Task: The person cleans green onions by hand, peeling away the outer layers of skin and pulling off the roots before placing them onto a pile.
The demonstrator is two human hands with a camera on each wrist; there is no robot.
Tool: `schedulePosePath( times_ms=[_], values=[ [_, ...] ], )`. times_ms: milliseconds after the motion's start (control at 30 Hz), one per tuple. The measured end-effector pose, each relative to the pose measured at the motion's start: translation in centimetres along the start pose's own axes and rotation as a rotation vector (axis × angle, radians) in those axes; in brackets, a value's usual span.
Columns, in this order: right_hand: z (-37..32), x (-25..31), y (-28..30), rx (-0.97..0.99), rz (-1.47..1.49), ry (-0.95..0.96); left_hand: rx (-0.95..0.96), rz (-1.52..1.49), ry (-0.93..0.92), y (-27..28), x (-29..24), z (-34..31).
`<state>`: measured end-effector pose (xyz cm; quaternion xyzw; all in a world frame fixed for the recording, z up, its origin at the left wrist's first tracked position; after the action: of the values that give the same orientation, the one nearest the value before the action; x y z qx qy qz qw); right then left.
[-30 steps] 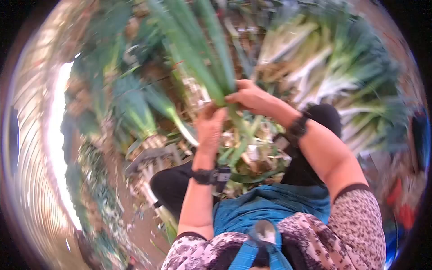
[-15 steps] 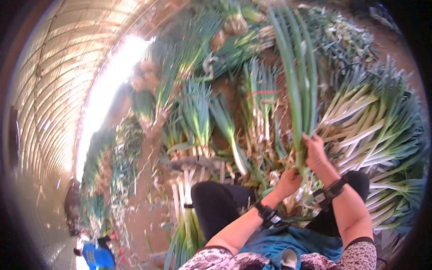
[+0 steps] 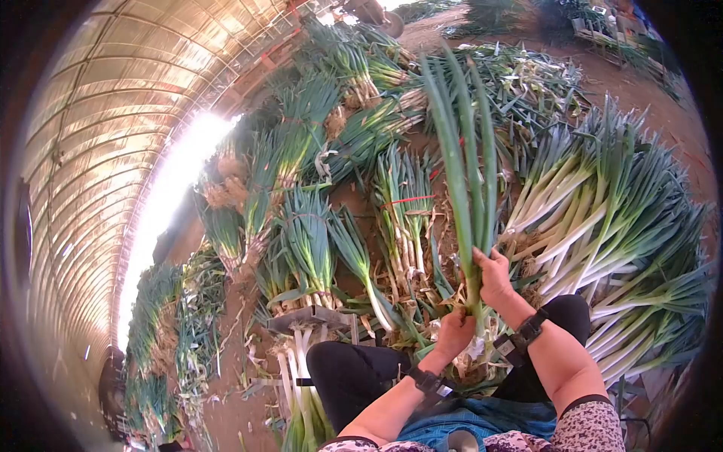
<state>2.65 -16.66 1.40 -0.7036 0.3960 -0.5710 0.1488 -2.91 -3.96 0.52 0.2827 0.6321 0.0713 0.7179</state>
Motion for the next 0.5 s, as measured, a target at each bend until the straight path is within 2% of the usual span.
schedulePosePath(
  times_ms=[33, 133, 200, 300, 333, 433, 500],
  values=[
    [0.1, 0.4, 0.0, 0.045, 0.028, -0.011, -0.010, 0.000, 0.001, 0.0, 0.1, -0.1],
    [0.8, 0.2, 1.3, 0.001, 0.048, -0.042, -0.055, -0.147, 0.004, 0.5, -0.6, -0.5],
    [0.9, -0.1, 1.9, -0.045, 0.060, -0.069, -0.005, -0.385, 0.106, 0.4, -2.2, -1.0],
    [1.3, -1.2, 1.7, -0.007, 0.141, -0.114, -0.086, -0.313, 0.122, 0.3, -0.1, -0.8],
    [1.5, -1.3, 2.1, -0.049, 0.143, -0.101, -0.102, -0.312, 0.121, 0.2, 0.1, -0.5],
    [2.2, -2.6, 2.4, -0.064, 0.121, -0.178, -0.245, -0.135, 0.043, 2.3, -0.4, -1.3],
    [1.3, -1.5, 0.3, 0.072, 0.114, -0.117, -0.278, -0.155, 0.053, 2.8, 0.3, -1.1]
  ],
)
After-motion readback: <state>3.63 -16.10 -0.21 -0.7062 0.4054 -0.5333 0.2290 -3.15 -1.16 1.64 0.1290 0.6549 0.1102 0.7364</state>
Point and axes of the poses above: each hand's wrist, its own z-axis towards the middle knuckle, its own y-axis out of the back of the hand, x = y × z, the point moved 10 cm from there along z, towards the middle knuckle, and after that the axes turned 1 degree about -z, right-handed, at the moved point
